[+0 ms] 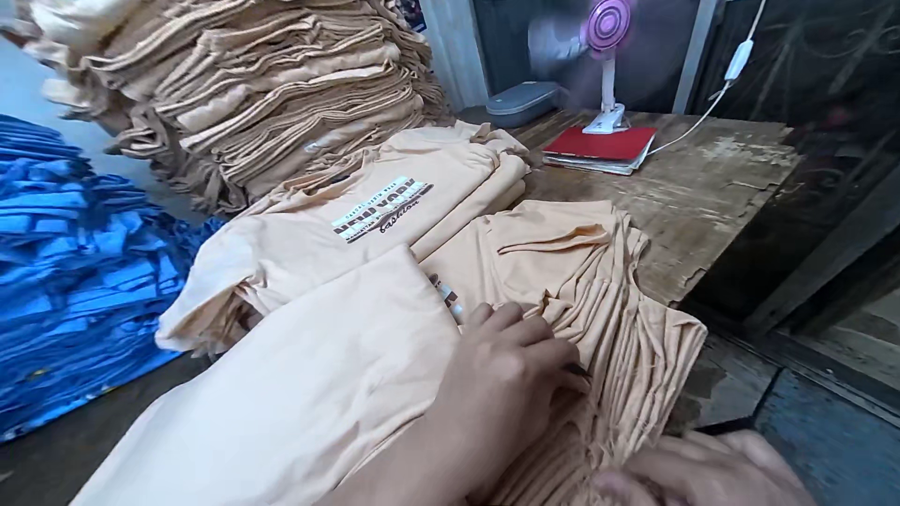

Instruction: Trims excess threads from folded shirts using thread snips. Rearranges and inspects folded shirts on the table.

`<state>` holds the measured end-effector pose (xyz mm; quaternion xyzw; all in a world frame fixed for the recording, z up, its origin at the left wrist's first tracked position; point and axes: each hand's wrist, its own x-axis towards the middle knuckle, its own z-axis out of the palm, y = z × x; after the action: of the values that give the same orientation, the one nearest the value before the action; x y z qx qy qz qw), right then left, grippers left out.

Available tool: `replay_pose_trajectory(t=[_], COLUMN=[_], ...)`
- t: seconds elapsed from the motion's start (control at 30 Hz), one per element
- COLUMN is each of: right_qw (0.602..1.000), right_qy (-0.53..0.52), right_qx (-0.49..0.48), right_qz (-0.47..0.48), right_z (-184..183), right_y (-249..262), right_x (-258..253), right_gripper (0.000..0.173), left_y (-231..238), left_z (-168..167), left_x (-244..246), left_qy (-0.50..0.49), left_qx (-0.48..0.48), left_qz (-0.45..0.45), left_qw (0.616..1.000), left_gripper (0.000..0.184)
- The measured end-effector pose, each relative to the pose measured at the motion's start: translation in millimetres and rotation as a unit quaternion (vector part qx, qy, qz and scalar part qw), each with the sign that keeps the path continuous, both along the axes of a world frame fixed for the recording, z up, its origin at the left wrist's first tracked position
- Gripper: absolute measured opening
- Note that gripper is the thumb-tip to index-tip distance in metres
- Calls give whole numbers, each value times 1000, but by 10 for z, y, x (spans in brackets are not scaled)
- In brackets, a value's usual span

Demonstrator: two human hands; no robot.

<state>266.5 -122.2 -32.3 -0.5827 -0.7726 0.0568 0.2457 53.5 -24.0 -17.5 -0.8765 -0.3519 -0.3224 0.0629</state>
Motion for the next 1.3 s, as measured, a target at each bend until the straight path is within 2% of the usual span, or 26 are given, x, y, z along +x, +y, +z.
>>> replay_pose_trajectory(t=[0.03, 0.07, 0.13, 0.2, 0.3, 0.4, 0.47, 0.57, 0.6, 0.7, 0.8, 0.9, 1.0, 1.07, 1.13, 1.2, 1.27, 1.3], right_qw=[1000, 1000, 991, 982, 986, 985, 987, 967, 957, 922, 899, 892, 927, 953, 961, 953, 931, 918], right_qy=[-4, 11, 65, 57, -52, -70, 18, 214, 266, 375, 425, 435, 367, 297, 265, 285, 348, 381], right_qx=[-22, 4, 111, 177, 155, 158, 161, 133, 113, 55, 37, 49, 63, 66, 72, 104, 111, 98], right_qz=[11, 16, 27, 26, -27, -13, 14, 32, 39, 78, 103, 110, 51, -9, -28, -13, 20, 39], right_z=[51, 82, 81, 8, -161, -139, -221, -342, -369, -408, -385, -330, -280, -321, -421, -543, -523, -474], right_y=[-8, -4, 83, 292, 608, 642, 624, 568, 539, 502, 508, 489, 428, 437, 489, 536, 524, 500], right_x=[5, -17, -141, -298, -422, -363, -283, -108, -51, 66, 64, -8, 20, 48, -14, -117, -138, -114], right_gripper=[46, 45, 32, 20, 9, 5, 7, 28, 30, 22, 21, 21, 15, 15, 26, 15, 5, 7], left_y=[16, 35, 74, 86, 73, 81, 72, 90, 83, 70, 80, 77, 77, 102, 151, 186, 198, 191], left_z=[7, 17, 15, 6, -13, -31, -21, 11, 8, 1, -10, -30, -32, -15, -25, -52, -28, -17], left_x=[-25, -46, -67, -76, -106, -142, -160, -171, -164, -141, -98, -3, 24, -5, -17, 0, -13, -25], left_qy=[-27, -50, -84, -92, -87, -90, -89, -45, -26, -1, -3, 20, 10, 4, 37, 13, -56, -89], left_qx=[-11, -27, -53, -70, -81, -86, -96, -92, -84, -81, -84, -49, -14, -59, -159, -185, -148, -132], left_qz=[13, 25, 47, 59, 69, 63, 44, 1, -10, -40, -72, -63, -28, -14, -18, -25, -20, -12], left_qw=[999, 998, 994, 992, 991, 990, 991, 995, 996, 996, 994, 997, 999, 998, 986, 982, 987, 987], left_gripper=[15, 17, 22, 23, 23, 26, 28, 18, 17, 18, 18, 15, 14, 16, 26, 19, 11, 12])
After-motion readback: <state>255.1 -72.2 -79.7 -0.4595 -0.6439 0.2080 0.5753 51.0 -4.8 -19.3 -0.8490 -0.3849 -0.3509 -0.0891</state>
